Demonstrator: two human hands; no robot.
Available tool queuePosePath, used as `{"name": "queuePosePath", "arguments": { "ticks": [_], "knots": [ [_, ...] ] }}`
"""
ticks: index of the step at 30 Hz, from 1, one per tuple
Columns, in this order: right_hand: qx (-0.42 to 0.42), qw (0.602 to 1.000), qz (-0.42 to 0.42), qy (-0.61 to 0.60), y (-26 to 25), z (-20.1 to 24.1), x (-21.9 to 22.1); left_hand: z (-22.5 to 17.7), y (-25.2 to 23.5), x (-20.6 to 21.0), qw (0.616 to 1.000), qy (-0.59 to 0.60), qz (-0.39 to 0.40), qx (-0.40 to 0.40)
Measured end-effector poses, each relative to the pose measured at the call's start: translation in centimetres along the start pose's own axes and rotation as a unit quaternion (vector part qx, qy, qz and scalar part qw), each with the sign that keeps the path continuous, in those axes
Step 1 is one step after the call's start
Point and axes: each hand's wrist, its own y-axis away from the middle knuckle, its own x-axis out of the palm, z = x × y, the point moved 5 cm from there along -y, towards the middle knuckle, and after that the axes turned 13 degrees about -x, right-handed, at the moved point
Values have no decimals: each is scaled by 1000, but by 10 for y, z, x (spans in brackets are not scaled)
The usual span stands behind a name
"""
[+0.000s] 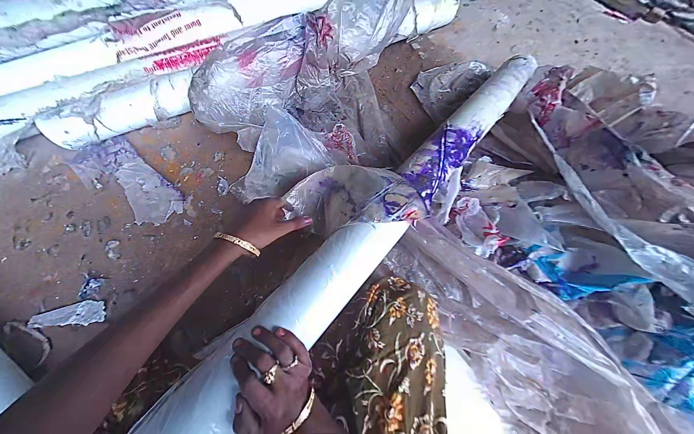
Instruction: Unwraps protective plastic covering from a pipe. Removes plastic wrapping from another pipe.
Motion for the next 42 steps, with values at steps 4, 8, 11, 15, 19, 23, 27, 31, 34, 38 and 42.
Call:
{"name": "queuePosePath", "arguments": {
  "ticks": [4, 8, 11, 15, 19, 23, 27, 31, 34, 38, 42],
  "knots": [
    [-9, 1000, -6, -12, -5, 0, -2, 26, 59, 58, 959, 104, 243, -102],
    [26, 995, -18, -96, -9, -5, -12, 25, 82, 74, 923, 233, 263, -159],
    [34, 987, -10, -159, -16, -3, -14, 22, 91, 69, 921, 254, 270, -121],
    [-3, 966, 11, -257, -43, 18, -21, 40, 110, 35, 935, 202, 269, -110],
    [85, 985, -146, -37, -70, 3, -63, 82, 166, -40, 946, 131, 226, -191],
    [291, 953, -78, 33, -83, -52, -53, 156, 207, -67, 949, 76, 217, -218],
    [343, 931, 118, 47, -93, -37, -1, 214, 236, -46, 949, 41, 229, -214],
    [400, 886, 220, 87, -84, -20, 15, 221, 246, -33, 963, -2, 212, -168],
    [410, 871, 255, 85, -100, -27, 19, 200, 243, -43, 980, -109, 116, -117],
    [407, 848, 322, 112, -130, -21, 33, 157, 233, -47, 986, -122, 61, -94],
    [387, 825, 371, 178, -144, -15, 53, 153, 196, -27, 976, -135, 83, -153]
  ]
}}
